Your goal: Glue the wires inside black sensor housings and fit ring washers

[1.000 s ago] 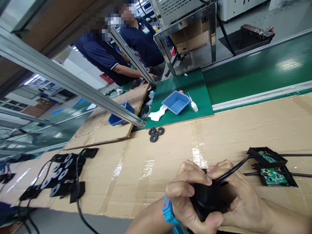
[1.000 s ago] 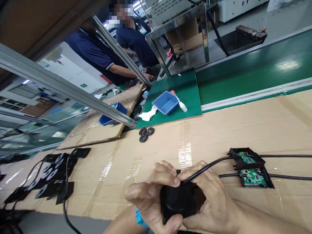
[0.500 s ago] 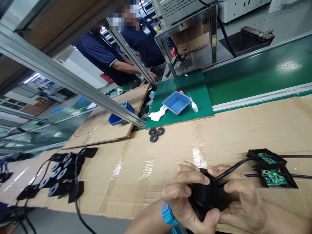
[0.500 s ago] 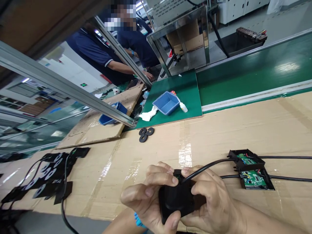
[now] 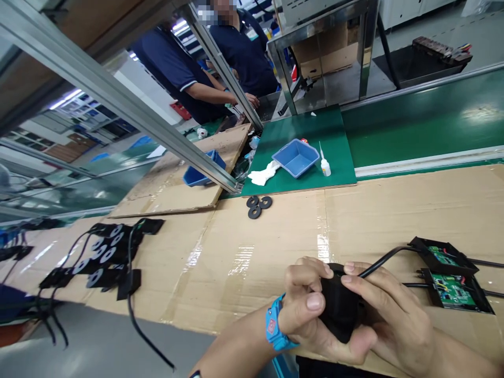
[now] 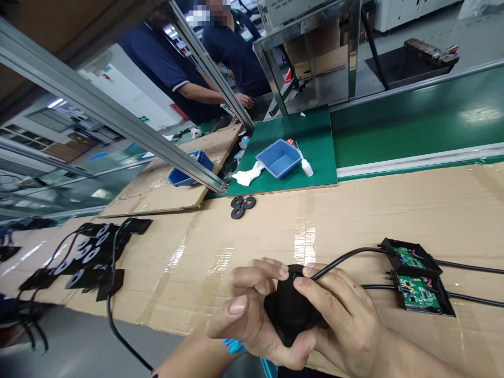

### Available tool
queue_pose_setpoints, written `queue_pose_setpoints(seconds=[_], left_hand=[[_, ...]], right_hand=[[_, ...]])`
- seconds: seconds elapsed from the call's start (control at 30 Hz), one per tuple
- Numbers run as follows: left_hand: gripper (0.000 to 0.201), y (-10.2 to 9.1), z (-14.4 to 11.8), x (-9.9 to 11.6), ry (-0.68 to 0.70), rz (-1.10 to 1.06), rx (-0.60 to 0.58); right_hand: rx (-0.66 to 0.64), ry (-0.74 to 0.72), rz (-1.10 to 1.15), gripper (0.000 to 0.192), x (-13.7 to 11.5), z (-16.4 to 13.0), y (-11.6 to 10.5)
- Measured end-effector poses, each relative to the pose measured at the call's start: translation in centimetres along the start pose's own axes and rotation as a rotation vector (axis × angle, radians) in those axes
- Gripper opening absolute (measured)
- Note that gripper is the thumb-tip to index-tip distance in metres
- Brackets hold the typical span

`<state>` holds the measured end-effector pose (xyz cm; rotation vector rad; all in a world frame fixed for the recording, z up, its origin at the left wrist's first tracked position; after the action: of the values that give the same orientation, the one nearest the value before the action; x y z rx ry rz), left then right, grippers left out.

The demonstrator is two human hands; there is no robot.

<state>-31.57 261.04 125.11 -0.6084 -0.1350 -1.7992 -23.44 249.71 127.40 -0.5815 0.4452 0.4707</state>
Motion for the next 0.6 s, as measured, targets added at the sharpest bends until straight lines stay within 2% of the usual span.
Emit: queue_pose_setpoints(seconds=[0.07, 0.1, 0.13, 0.2, 0.23, 0.27, 0.3, 0.4, 0.5, 0.53, 0.6], left_hand=[[0.089, -1.0, 0.9, 0.2, 0.012, -0.051, 0.175], [0.096, -1.3, 1.6, 0.1, 0.030, -0.081, 0.209], [0.104, -1.4, 2.5, -0.1, 0.056, -0.107, 0.179], [0.120, -1.1, 4.3, -0.8, 0.141, -0.155, -0.030], [0.128, -0.7, 4.9, -1.5, 0.157, -0.164, -0.192], [0.132, -0.3, 5.1, -2.4, 0.147, -0.173, -0.356], [0.133, -0.5, 5.0, -3.2, 0.149, -0.179, -0.445], [0.111, -1.4, 3.1, -3.9, 0.272, -0.143, -0.562], [0.080, -1.1, -0.4, -3.6, 0.367, -0.075, -0.702], [0.073, -0.9, -1.4, -3.7, 0.348, -0.081, -0.745], [0.067, -0.8, -2.6, -4.1, 0.228, -0.166, -0.796]], right_hand=[[0.026, 0.003, -0.009, 0.028, -0.1, 0.1, -0.2], [0.035, 0.015, -0.013, 0.028, -0.1, 0.1, -0.4], [0.039, 0.036, -0.014, 0.029, 0.2, 0.1, -0.5], [0.040, 0.107, 0.005, 0.038, 1.1, 0.0, -1.1], [0.046, 0.147, 0.024, 0.044, 1.7, -0.1, -1.5], [0.064, 0.187, 0.043, 0.050, 2.4, -0.2, -2.0], [0.093, 0.224, 0.059, 0.055, 3.1, -0.3, -2.5], [0.183, 0.321, 0.092, 0.065, 4.7, -0.7, -4.0], [0.212, 0.381, 0.118, 0.065, 5.3, -0.6, -4.4], [0.214, 0.391, 0.127, 0.064, 5.4, -0.6, -4.4], [0.219, 0.399, 0.132, 0.063, 5.4, -0.3, -4.3]])
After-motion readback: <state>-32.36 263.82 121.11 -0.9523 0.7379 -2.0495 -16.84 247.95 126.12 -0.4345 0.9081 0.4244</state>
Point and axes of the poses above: each hand's wrist, its own z-axis towards the middle knuckle, its own y-axis out of the palm, x = y × z, the point moved 8 cm from there along z, towards the middle knuckle, and after that the axes turned 11 degrees about z, right-handed, at the moved point
